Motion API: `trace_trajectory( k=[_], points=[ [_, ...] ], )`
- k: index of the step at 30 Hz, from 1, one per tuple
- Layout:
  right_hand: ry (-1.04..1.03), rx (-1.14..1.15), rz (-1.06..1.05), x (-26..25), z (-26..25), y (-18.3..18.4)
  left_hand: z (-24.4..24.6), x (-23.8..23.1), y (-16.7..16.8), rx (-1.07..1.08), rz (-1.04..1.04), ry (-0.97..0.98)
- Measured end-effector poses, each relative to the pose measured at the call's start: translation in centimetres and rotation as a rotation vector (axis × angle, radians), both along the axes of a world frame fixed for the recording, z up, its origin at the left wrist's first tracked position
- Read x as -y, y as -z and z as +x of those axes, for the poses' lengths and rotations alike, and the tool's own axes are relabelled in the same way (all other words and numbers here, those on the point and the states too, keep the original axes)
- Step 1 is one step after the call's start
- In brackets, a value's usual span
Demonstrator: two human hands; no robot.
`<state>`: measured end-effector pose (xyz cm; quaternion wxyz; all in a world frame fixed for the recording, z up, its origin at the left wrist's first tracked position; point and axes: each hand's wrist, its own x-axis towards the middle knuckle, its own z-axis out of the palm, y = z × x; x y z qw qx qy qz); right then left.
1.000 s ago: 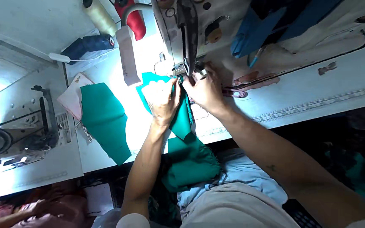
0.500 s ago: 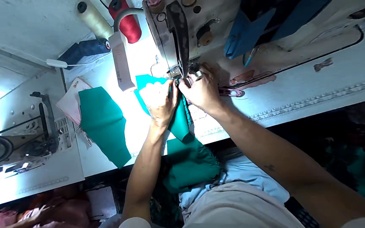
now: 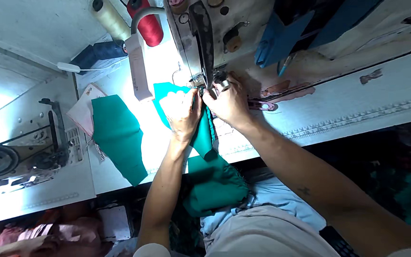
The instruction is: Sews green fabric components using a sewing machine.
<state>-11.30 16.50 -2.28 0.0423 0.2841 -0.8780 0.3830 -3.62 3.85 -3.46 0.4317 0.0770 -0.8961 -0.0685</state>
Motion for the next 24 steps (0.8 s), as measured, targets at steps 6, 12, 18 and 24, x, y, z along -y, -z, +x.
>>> trace_trajectory(
  k=[6,12,18,24],
  points=[
    [0.005,0.001,-0.016,-0.02,-0.02,0.02,0.03,0.02,0.12,0.004,0.013,0.021],
    [0.003,-0.001,-0.041,-0.03,-0.01,-0.03,0.16,-0.03,0.02,-0.020,0.007,0.025],
    [0.000,0.019,-0.033,-0.22,0.07,-0.17,0.15,-0.16,-0.14,-0.023,-0.033,0.022],
    [0.006,0.007,-0.043,-0.21,0.08,-0.05,0.10,-0.27,-0.31,-0.019,-0.054,0.020]
  ],
)
